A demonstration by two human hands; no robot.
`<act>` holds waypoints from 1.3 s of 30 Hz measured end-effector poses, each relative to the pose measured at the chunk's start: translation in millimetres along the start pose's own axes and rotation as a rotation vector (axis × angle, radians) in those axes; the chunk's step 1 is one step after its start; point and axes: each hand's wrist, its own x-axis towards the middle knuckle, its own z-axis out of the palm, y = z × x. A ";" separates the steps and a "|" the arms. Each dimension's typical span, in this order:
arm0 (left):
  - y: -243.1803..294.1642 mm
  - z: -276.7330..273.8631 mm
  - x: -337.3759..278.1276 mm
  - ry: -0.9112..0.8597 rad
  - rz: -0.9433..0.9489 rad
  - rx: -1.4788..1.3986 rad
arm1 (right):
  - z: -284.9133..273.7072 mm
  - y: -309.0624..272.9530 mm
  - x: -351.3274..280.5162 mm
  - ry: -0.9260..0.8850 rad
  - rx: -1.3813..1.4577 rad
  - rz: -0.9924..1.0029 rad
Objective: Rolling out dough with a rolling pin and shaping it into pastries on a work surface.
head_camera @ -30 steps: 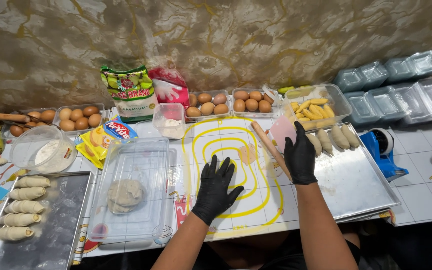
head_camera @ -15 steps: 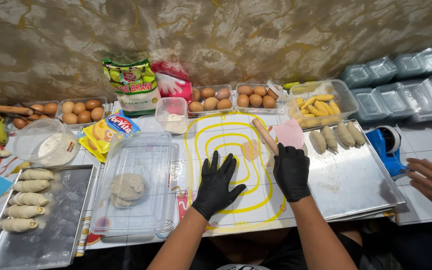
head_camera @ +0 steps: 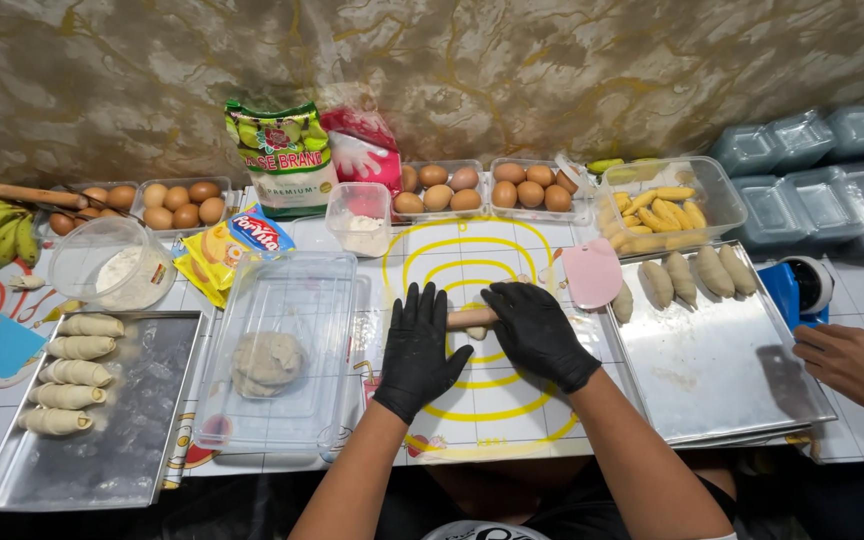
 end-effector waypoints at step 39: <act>11.9 -21.7 26.4 -0.101 -0.098 0.119 | 61.8 37.4 -2.9 -0.291 -0.101 0.216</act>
